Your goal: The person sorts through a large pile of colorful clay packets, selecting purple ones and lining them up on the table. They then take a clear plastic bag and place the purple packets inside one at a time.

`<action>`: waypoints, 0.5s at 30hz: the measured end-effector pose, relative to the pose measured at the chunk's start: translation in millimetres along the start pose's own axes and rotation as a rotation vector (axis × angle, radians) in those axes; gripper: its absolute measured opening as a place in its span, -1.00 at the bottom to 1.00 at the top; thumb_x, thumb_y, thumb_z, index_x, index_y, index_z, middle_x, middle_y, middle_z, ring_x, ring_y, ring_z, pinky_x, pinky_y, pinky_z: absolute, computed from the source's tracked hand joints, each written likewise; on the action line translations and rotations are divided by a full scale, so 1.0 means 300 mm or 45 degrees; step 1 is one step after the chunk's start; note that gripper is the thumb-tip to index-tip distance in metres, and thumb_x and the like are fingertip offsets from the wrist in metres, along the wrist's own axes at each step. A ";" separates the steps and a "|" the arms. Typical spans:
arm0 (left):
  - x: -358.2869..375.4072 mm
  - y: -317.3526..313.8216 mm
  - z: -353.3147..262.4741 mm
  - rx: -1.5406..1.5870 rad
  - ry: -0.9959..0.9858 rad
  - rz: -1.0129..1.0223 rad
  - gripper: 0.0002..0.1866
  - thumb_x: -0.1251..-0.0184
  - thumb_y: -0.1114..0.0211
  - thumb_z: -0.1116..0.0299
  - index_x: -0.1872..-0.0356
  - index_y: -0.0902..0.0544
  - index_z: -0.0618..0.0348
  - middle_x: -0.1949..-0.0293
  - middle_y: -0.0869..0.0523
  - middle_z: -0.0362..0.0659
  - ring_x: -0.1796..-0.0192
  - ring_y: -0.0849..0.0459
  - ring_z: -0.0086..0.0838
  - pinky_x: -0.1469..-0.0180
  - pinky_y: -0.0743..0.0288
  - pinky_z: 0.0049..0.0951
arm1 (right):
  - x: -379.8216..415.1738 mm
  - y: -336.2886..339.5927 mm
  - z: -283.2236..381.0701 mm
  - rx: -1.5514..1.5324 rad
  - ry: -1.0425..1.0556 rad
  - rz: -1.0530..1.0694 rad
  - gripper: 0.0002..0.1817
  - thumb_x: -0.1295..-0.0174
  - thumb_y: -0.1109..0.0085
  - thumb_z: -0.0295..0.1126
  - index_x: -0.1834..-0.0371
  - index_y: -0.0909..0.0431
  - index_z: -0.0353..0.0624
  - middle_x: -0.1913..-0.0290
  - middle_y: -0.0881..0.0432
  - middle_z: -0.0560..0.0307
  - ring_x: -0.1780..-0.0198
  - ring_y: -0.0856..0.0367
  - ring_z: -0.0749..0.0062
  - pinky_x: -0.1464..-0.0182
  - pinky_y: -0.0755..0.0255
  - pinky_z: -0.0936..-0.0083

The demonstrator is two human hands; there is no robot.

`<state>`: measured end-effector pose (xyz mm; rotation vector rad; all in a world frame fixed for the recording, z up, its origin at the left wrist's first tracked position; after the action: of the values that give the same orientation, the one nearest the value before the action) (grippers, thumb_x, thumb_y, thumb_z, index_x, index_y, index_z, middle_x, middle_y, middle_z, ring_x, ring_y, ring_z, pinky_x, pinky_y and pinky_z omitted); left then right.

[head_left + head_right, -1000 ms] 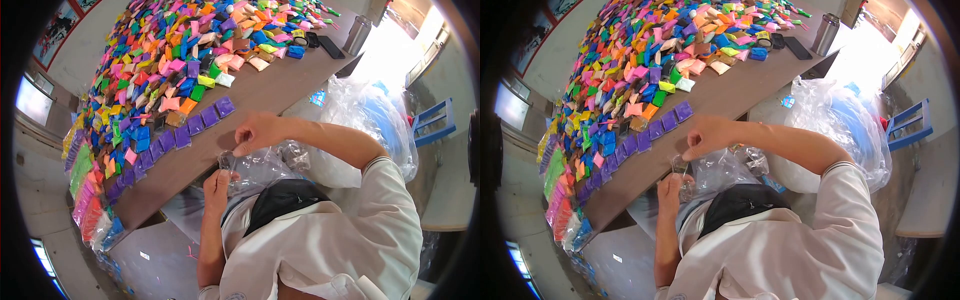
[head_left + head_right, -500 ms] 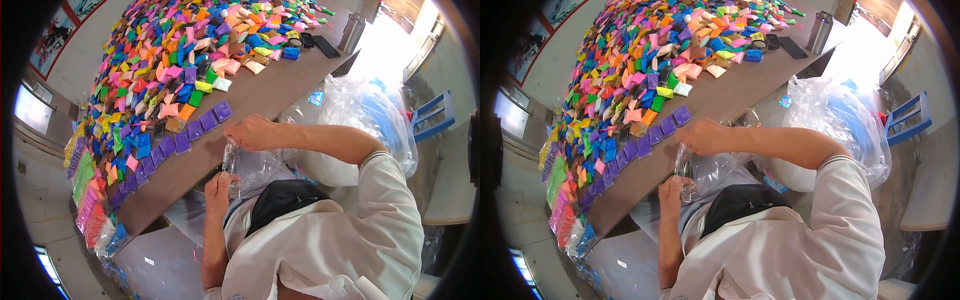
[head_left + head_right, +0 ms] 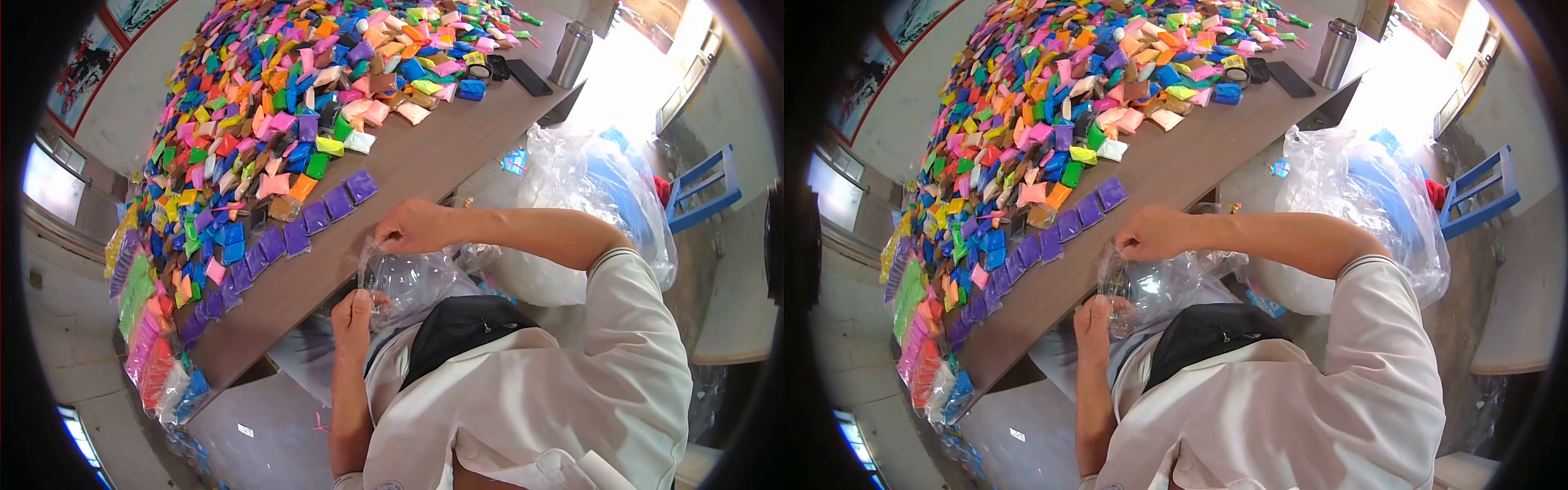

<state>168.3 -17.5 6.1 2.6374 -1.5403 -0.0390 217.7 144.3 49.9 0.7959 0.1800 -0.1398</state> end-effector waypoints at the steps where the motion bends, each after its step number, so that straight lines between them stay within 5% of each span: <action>1: 0.000 0.002 -0.003 -0.009 -0.015 -0.004 -0.55 -0.60 0.02 0.20 0.30 -0.68 0.38 0.38 -0.74 -0.13 0.29 -0.63 -0.52 0.14 -0.48 -0.48 | -0.003 0.002 0.003 0.021 -0.016 -0.021 -0.83 -0.22 -0.19 -0.30 0.38 -0.57 -0.18 0.43 -0.64 -0.05 0.36 -0.63 -0.03 0.29 -0.46 0.14; 9: -0.003 0.004 0.014 -0.053 0.020 -0.038 -0.54 -0.58 0.03 0.20 0.33 -0.69 0.37 0.38 -0.74 -0.14 0.28 -0.62 -0.52 0.14 -0.47 -0.48 | -0.041 0.068 0.034 0.548 -0.091 0.054 -0.87 -0.30 -0.07 -0.32 0.25 -0.49 -0.14 0.43 -0.60 -0.10 0.32 -0.62 -0.11 0.28 -0.45 0.09; 12: -0.003 0.000 0.013 -0.029 0.029 -0.043 -0.54 -0.57 0.01 0.18 0.33 -0.70 0.36 0.39 -0.73 -0.15 0.30 -0.60 -0.53 0.16 -0.45 -0.49 | -0.057 0.110 0.025 0.118 0.046 -0.033 -0.78 -0.29 -0.15 -0.24 0.20 -0.55 -0.18 0.36 -0.66 -0.08 0.26 -0.66 -0.04 0.24 -0.49 0.16; 15: 0.009 0.018 0.044 -0.008 0.061 -0.071 -0.54 -0.56 0.01 0.16 0.32 -0.71 0.33 0.40 -0.72 -0.17 0.34 -0.58 -0.54 0.20 -0.44 -0.50 | -0.027 0.115 -0.024 -0.227 -0.170 0.240 -0.72 -0.31 -0.22 -0.17 0.07 -0.58 -0.13 0.24 -0.69 0.01 0.21 -0.66 0.06 0.17 -0.50 0.20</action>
<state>164.1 -23.3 -6.4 2.6555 -1.4494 0.0157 215.6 173.9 70.7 0.6198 -0.0097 0.0013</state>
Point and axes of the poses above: each hand's wrist, its own x-axis away from the middle knuckle, its own y-axis out of the back of the hand, z = x × y, the point moved 9 cm from there along -x, towards the middle knuckle
